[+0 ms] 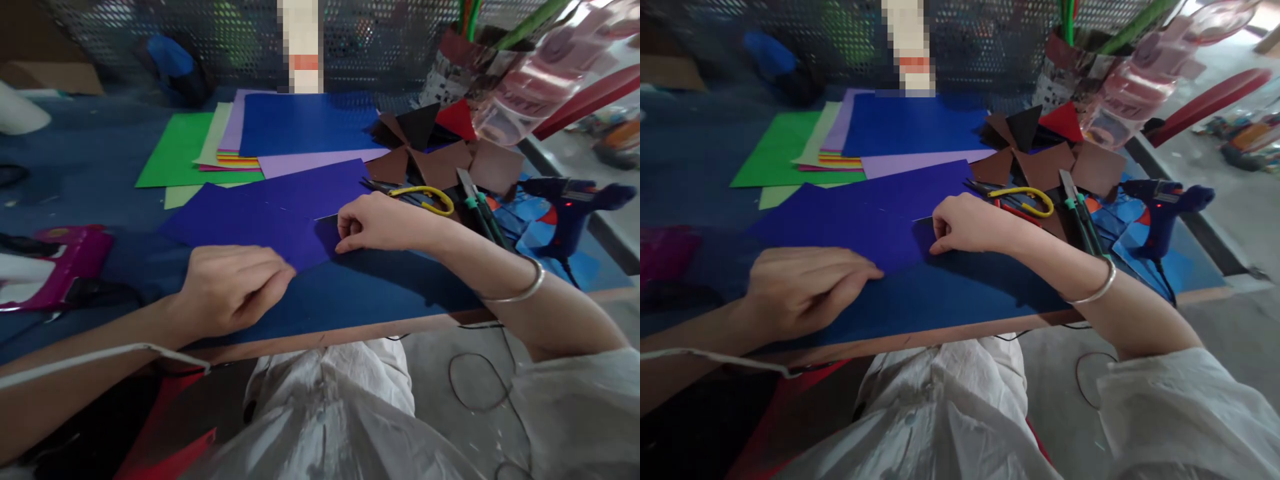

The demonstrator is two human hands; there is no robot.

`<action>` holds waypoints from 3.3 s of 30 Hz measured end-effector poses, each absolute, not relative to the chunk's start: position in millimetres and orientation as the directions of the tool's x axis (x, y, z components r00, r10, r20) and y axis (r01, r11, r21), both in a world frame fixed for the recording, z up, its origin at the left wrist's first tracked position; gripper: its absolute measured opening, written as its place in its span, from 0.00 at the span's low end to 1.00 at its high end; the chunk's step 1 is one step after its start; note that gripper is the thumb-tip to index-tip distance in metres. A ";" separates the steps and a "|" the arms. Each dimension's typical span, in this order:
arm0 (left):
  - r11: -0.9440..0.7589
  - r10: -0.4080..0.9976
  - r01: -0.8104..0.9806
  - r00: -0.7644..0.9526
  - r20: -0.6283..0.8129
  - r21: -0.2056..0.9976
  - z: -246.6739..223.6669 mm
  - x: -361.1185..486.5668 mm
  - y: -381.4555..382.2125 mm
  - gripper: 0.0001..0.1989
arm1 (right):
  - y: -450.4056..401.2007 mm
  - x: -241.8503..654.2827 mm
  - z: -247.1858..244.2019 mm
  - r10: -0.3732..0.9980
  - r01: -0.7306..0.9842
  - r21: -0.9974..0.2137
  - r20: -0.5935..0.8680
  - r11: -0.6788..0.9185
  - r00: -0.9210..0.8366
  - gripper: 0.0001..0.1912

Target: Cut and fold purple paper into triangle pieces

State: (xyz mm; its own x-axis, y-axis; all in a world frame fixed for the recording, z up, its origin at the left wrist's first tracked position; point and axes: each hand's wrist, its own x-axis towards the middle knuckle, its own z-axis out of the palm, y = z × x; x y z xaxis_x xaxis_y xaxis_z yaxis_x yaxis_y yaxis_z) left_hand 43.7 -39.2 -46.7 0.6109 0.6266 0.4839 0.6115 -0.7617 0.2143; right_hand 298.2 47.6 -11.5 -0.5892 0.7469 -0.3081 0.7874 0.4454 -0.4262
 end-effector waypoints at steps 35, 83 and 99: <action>0.161 0.641 0.944 0.122 -0.757 0.289 2.3 109.5 21.5 0.28 | 56.1 298.7 -19.3 0.700 0.732 -0.492 -0.296 0.472 -0.650 0.11; 0.441 0.524 0.838 0.050 -0.851 0.321 -8.4 52.6 -1.0 0.25 | 56.3 300.7 -27.1 0.693 0.686 -0.562 -0.253 0.463 -0.675 0.08; 0.135 0.818 0.820 0.224 -0.530 0.556 19.5 47.8 -5.4 0.25 | 54.0 299.5 -30.7 0.717 0.670 -0.575 -0.194 0.470 -0.669 0.08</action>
